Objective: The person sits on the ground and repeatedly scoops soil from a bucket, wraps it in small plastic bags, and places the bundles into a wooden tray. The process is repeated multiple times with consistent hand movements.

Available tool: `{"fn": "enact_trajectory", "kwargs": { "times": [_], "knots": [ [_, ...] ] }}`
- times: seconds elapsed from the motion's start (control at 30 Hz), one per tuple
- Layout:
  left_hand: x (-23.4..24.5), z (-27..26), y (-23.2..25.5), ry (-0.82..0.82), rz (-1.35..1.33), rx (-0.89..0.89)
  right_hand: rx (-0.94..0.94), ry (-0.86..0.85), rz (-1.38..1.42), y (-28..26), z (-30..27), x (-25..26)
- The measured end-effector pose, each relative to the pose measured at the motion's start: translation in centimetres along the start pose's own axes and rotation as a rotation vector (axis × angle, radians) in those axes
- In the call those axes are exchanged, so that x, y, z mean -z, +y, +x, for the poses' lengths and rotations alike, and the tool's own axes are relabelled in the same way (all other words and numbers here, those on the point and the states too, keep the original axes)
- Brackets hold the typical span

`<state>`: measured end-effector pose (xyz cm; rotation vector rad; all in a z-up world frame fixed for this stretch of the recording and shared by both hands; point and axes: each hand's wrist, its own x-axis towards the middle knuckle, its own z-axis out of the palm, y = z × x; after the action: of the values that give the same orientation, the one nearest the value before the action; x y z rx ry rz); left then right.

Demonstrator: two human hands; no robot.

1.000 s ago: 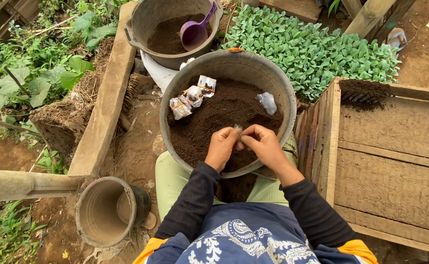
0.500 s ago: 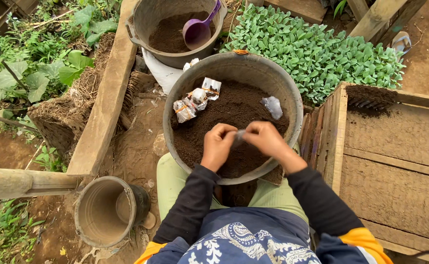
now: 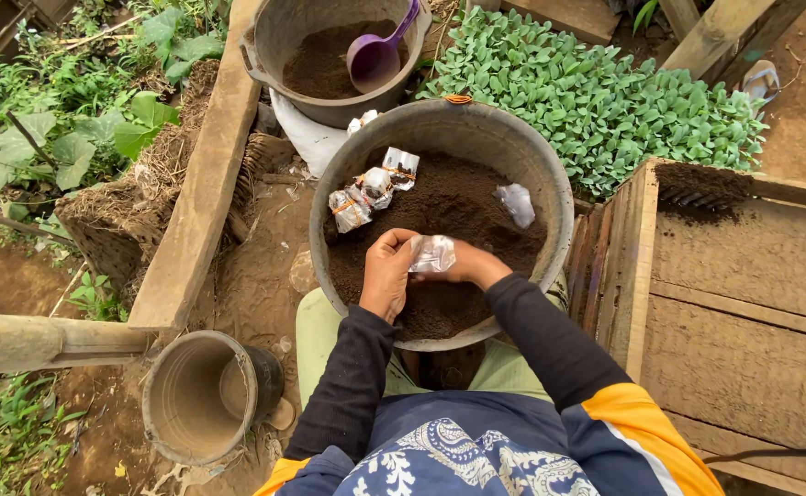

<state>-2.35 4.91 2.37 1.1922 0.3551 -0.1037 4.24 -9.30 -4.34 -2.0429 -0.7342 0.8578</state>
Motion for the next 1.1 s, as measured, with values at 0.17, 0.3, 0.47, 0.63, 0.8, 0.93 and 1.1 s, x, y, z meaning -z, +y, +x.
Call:
{"fn": "enact_trajectory", "kwargs": {
  "times": [0.17,0.3,0.47,0.63,0.8,0.93,1.1],
  "knots": [
    [2.5,1.1,-0.2,-0.03,0.127,-0.143,-0.381,0.233,0.386,0.0,-1.8,-2.0],
    [2.2,-0.8,2.7,-0.068,0.413,-0.348,-0.314,0.563,1.01,-3.0,-5.6,0.3],
    [-1.0,-1.6,2.3,-0.045,0.965,-0.372,-0.146,0.797,1.362,-9.2,-7.4,4.8],
    [-3.2,-1.4,0.0,-0.15,1.119,-0.312,0.051,1.069,1.452,-9.9,-5.9,3.7],
    [-1.1,3.2,-9.2,-0.178,0.862,-0.247,-0.105,1.067,1.229,-14.5,-7.3,2.9],
    [-2.4,1.6,-5.6,-0.203,0.745,-0.218,-0.036,1.157,1.266,-9.7,-6.3,1.5],
    [-2.4,1.6,-6.4,-0.17,0.583,-0.121,0.192,1.088,1.093,-7.7,-6.9,-0.3]
  ]
}}
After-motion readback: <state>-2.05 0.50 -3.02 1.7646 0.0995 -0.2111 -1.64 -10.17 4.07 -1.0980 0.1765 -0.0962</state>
